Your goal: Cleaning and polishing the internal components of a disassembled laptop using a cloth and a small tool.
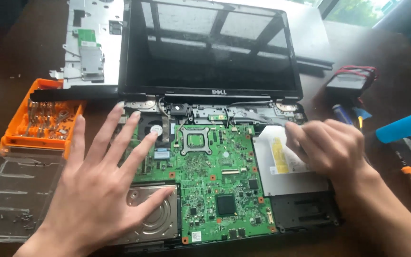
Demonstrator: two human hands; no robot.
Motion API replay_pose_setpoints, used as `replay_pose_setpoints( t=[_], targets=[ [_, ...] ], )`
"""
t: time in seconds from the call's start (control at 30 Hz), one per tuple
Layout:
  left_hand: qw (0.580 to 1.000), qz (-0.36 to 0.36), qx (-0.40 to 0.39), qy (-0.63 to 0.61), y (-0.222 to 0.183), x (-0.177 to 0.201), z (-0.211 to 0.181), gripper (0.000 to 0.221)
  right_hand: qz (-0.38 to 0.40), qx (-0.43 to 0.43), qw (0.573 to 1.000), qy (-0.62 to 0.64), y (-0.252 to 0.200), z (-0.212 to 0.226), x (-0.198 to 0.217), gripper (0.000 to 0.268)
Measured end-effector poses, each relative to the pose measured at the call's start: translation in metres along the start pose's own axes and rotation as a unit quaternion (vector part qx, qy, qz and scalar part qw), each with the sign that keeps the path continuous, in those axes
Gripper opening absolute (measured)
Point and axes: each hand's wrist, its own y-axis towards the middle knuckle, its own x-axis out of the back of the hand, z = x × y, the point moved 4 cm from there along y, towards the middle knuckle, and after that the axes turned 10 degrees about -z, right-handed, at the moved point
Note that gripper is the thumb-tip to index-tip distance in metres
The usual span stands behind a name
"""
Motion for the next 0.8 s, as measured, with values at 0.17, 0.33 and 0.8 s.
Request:
replay_pose_setpoints(
  t=[0.17,0.33,0.8],
  targets=[
    [0.995,-0.043,-0.06,-0.06,0.03,0.01,-0.034,0.061,0.017,0.051,0.996,0.071,0.005,0.023,0.035,0.014],
    [0.984,-0.024,-0.11,-0.137,0.076,-0.014,-0.062,0.056,0.011,0.061,0.993,0.096,0.008,0.032,0.048,0.01],
    [0.956,-0.083,-0.207,-0.193,0.114,-0.067,-0.085,0.018,-0.035,0.061,0.987,0.144,-0.011,0.027,0.037,0.01]
  ],
)
